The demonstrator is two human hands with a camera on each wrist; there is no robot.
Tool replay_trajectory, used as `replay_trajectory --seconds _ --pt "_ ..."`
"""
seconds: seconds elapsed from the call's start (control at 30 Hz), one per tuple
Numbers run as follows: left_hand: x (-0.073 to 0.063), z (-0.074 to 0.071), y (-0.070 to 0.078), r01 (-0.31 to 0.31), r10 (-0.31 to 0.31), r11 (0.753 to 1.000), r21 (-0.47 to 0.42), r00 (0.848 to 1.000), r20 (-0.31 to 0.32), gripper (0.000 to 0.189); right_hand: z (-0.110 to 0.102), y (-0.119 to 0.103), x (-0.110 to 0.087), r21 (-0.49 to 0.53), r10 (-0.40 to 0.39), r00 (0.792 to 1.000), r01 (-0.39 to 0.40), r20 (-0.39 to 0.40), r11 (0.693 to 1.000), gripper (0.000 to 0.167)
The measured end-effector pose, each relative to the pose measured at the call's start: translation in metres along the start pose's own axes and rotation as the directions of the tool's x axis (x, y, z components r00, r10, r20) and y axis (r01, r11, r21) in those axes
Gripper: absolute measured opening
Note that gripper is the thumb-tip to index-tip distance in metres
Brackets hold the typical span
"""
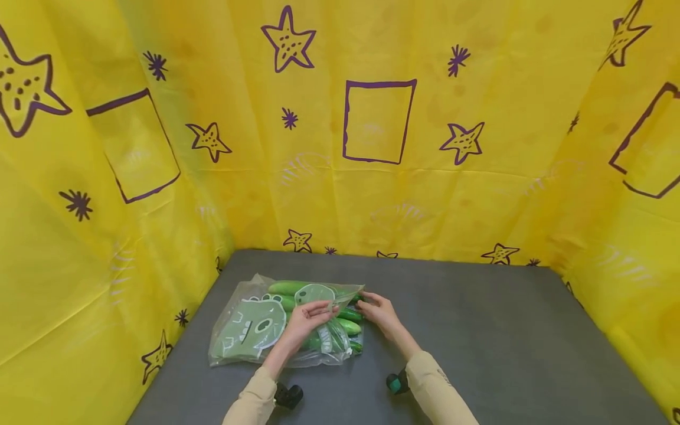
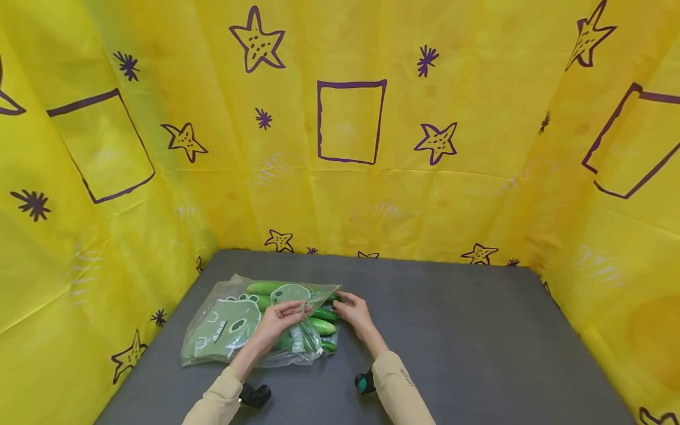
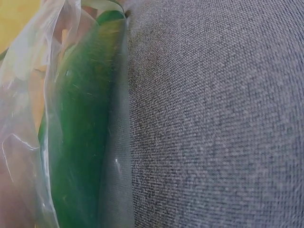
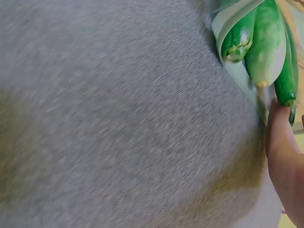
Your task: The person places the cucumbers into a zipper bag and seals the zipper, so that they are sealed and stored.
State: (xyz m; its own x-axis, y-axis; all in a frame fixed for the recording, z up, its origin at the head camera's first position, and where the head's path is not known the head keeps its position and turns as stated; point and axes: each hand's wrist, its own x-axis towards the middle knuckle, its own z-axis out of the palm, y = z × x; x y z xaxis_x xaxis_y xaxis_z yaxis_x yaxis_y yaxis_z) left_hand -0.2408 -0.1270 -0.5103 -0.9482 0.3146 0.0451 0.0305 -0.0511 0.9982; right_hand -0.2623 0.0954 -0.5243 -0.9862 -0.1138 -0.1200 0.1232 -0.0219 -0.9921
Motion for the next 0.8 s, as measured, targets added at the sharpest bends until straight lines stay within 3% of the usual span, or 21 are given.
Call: replay_trajectory --seconds 0.37,0.53,0.8 --pt "-0.002 0.004 0.002 0.022 -0.019 0.997 0.079 0.999 -0.042 0.044 -0.013 0.004 -0.018 0.125 0.062 0.998 -0.063 0.011 0.990 0.046" --pt "-0.004 0.003 0.001 -0.023 0.025 0.996 0.086 0.999 -0.027 0.044 -0.023 0.007 -0.031 0.180 0.067 0.996 -0.078 0.062 0.981 0.050" --pt "-0.003 0.004 0.002 -0.005 0.004 0.992 0.128 1.000 0.010 0.045 -0.040 0.007 -0.053 0.155 0.085 0.986 -0.107 0.145 0.982 0.056"
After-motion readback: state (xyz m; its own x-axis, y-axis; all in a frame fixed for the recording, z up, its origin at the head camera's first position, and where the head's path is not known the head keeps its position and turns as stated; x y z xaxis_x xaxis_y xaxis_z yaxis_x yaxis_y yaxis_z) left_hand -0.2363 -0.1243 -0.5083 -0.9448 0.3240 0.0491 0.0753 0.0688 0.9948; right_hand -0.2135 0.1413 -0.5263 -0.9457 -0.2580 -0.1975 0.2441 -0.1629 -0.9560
